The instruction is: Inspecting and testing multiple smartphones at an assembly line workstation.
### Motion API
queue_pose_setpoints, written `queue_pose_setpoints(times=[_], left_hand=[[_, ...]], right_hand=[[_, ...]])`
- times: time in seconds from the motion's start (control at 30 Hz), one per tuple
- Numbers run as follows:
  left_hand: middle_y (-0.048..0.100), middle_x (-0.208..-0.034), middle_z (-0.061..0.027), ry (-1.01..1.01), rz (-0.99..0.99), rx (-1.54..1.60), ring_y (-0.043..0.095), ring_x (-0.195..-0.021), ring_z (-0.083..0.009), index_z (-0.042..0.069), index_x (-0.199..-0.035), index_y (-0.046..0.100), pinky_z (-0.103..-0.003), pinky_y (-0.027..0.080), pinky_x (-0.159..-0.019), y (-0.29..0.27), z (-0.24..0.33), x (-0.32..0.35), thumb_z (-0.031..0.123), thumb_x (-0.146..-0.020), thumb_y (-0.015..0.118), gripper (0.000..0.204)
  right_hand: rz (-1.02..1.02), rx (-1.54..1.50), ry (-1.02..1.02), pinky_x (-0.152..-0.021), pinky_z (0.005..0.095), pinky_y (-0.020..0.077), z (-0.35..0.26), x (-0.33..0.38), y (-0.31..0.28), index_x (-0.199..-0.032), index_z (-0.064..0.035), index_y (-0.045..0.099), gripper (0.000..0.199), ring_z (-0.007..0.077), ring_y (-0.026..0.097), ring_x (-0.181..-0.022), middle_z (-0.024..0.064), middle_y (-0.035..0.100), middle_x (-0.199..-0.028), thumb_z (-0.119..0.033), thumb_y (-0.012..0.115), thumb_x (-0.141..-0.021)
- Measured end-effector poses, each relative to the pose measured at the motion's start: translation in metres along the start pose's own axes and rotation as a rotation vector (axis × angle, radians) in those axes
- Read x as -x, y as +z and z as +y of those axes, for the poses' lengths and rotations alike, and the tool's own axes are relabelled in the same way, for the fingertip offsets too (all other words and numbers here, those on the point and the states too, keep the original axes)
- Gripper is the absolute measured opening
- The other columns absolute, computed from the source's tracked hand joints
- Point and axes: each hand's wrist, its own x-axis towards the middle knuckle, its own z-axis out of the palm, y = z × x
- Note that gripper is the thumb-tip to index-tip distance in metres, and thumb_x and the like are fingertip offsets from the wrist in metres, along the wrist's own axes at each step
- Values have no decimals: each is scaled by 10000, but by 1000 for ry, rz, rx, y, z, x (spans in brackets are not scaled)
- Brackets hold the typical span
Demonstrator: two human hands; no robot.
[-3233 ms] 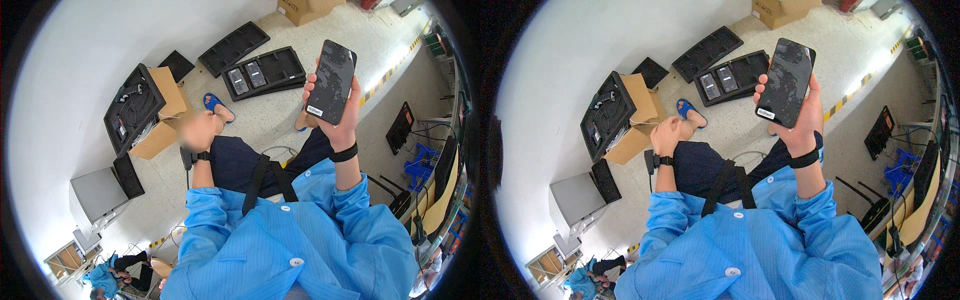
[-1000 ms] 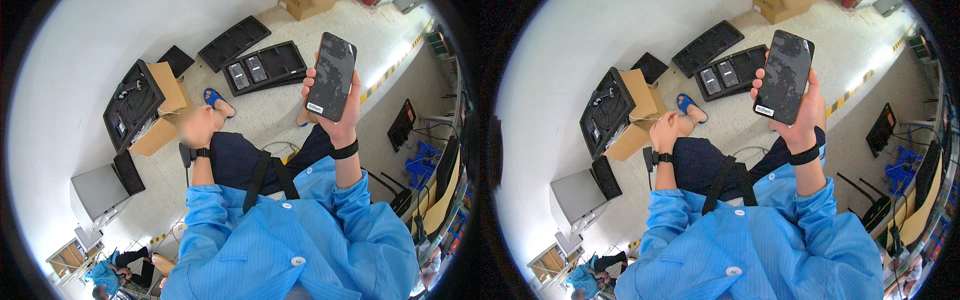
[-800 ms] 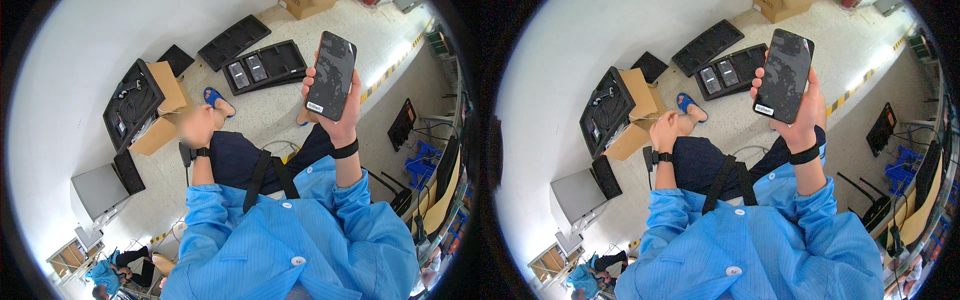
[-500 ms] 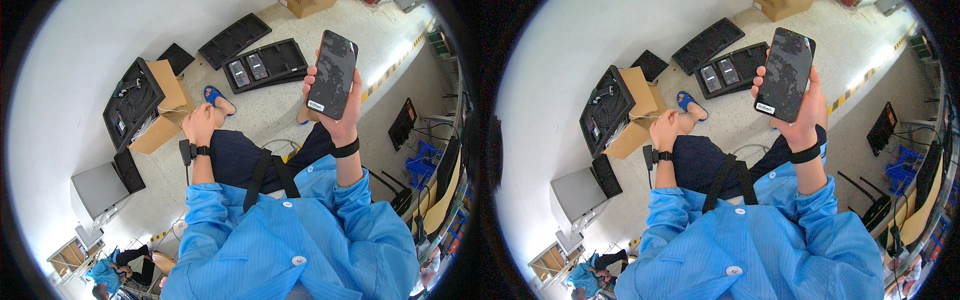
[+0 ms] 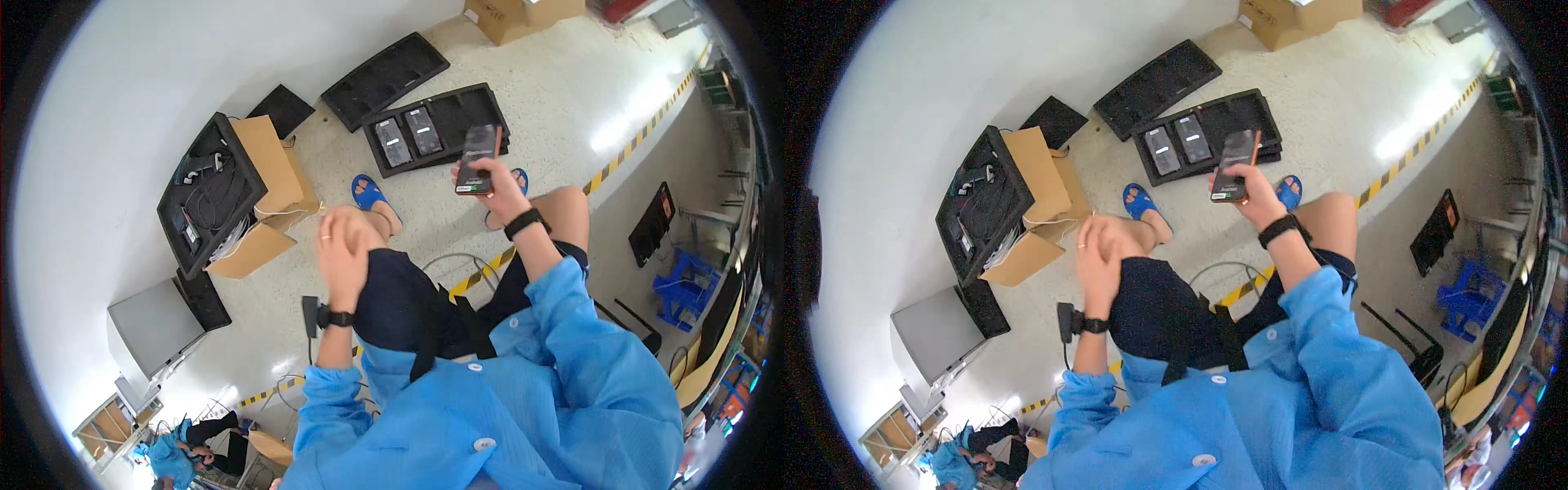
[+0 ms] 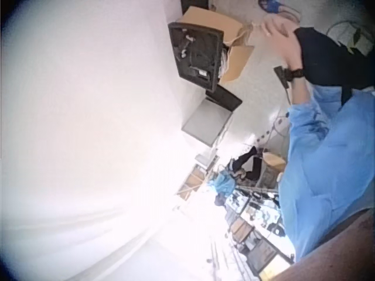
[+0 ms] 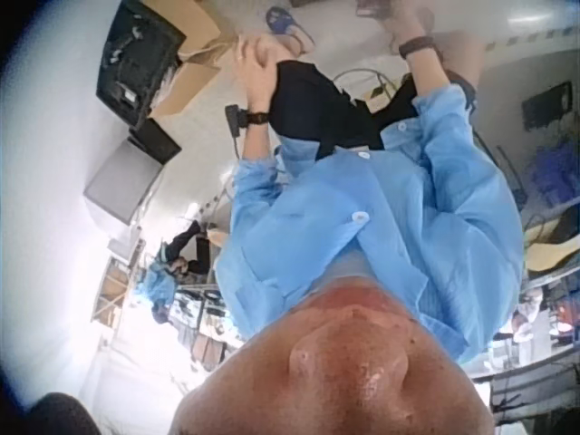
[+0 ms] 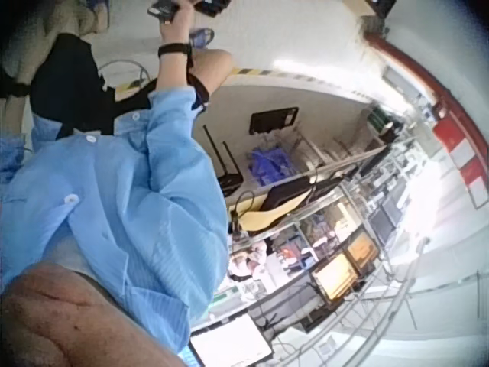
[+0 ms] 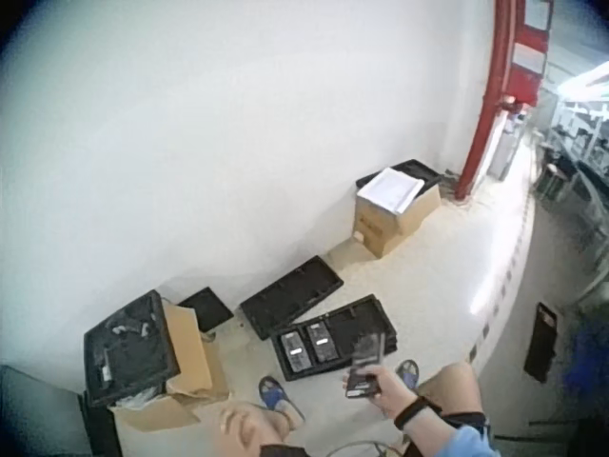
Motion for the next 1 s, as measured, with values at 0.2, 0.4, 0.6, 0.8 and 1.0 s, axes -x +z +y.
queue_pose_setpoints(times=[0.2, 0.4, 0.6, 0.8, 1.0], left_hand=[[540, -1393, -166, -13, -215, -107, 379, -1382, -428, 70, -1118, 689, -518, 309, -1143, 8, 28, -42, 256, -888, 675, 296], [537, -1400, -154, -262, -322, -17, 405, -1361, -423, 48, -1034, 715, -517, 343, -1103, -6, 6, -108, 181, -832, 696, 243], [575, -1343, -164, -412, -362, -27, 420, -1335, -435, 88, -1055, 732, -531, 348, -1096, -2, -5, -152, 153, -828, 680, 242], [600, -1301, -149, -477, -397, -22, 435, -1323, -423, 99, -1047, 727, -516, 353, -1107, -3, -12, -180, 149, -841, 666, 221], [610, -1276, -167, -367, -452, 8, 480, -1275, -401, 65, -1069, 700, -478, 386, -1090, -2, 3, -197, 161, -890, 608, 223]], right_hand=[[310, 188, 89, -758, 442, 605, 42, -201, -10, -1101, 86, 540, 275, 330, 673, -915, 172, 613, -1038, 57, 602, -834], [279, 382, -130, -723, 353, 600, 33, -383, 64, -1209, 27, 525, 364, 230, 689, -870, 126, 662, -1028, -5, 678, -880], [290, 498, 0, -741, 342, 590, 66, -525, 42, -1380, 9, 465, 511, 204, 688, -873, 107, 672, -1044, -39, 661, -910], [368, 490, 33, -626, 285, 503, 78, -582, 47, -1458, -21, 386, 613, 150, 607, -710, 60, 627, -873, -109, 671, -923], [141, 610, 38, -522, 290, 435, 43, -432, -14, -855, -110, 583, 152, 119, 545, -607, -9, 587, -723, -218, 621, -956]])
